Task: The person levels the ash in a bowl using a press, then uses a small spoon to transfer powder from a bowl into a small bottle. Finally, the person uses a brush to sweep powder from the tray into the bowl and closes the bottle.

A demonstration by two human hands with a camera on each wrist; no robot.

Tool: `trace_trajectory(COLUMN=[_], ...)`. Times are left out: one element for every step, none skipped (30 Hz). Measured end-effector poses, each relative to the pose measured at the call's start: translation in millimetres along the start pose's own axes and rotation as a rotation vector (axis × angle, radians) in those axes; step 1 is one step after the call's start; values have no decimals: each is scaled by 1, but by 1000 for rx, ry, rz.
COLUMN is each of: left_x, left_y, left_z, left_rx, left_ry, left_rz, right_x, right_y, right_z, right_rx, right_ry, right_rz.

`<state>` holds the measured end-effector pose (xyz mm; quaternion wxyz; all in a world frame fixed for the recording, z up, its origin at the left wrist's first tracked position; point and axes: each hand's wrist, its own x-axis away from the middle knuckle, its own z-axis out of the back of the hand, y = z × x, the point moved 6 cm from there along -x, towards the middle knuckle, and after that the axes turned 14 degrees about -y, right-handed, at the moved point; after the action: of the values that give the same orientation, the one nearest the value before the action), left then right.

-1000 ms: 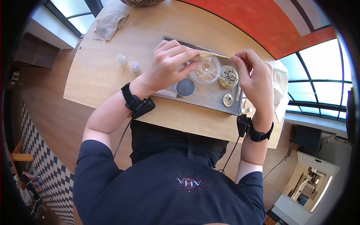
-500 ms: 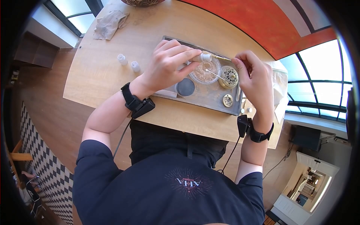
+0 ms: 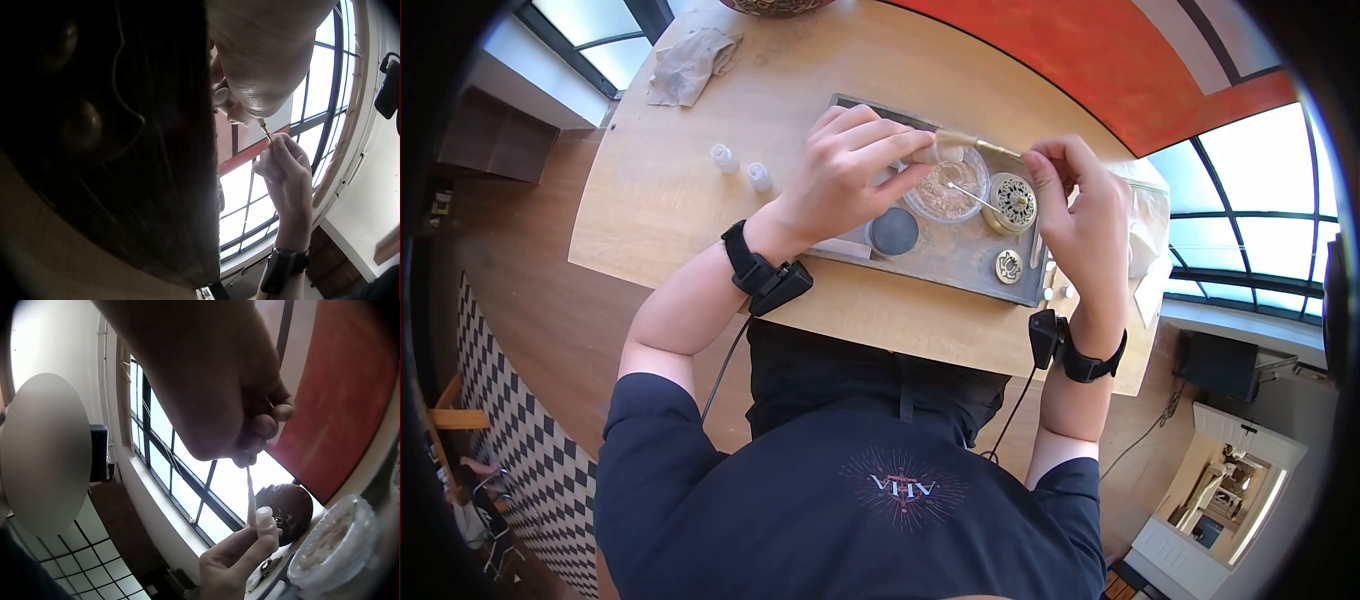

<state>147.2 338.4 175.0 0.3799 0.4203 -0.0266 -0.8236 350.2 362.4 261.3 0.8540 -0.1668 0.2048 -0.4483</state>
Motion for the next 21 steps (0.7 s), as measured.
trace_trajectory(left_x=[0,0,0,0,0,0,1,1,1,1,1,1,2,2,2,2,2,2,1,1,1], left_y=[1,1,0,-1,-1,-2,-2,-3,-3,-3,-3,-4,-5,-6,-7,-7,-7,-7,-7,-8,-8], left_z=[1,1,1,1,1,0,-1,-1,-1,-1,-1,-2,-5,-6,-6,-4,-3,-2,-1,-1,-1], left_rx=[0,0,-4,-8,-11,-6,-2,3,-2,-6,-10,-14,-19,-23,-19,-16,-12,-7,-4,0,44], left_ry=[0,-1,-5,-10,-14,-12,-10,-9,-6,-3,1,15,30,43,36,31,25,27,29,32,43], left_rz=[4,7,12,18,23,25,27,29,30,30,31,26,20,14,13,13,14,24,34,44,58], right_x=[0,1,3,5,7,9,10,11,11,11,11,13,16,19,18,17,16,15,17,21,26], right_y=[0,-1,-3,-5,-10,-14,-17,-18,-16,-14,-13,-18,-23,-27,-25,-21,-17,-10,-13,-16,-18], right_z=[1,0,-1,-3,-8,-15,-22,-25,-28,-29,-31,-38,-46,-51,-47,-42,-38,-36,-39,-43,-48], right_rx=[11,-1,-13,-26,-47,-69,-91,-23,-12,1,13,-16,-46,-76,-38,0,39,25,-10,-45,-80], right_ry=[36,9,-19,-47,-97,-146,-195,-155,-99,-43,14,-49,-110,-171,-115,-60,-6,-4,-42,-81,-119], right_rz=[-4,-9,-14,-19,10,38,67,73,52,33,13,52,91,129,101,75,47,-49,-7,35,76])
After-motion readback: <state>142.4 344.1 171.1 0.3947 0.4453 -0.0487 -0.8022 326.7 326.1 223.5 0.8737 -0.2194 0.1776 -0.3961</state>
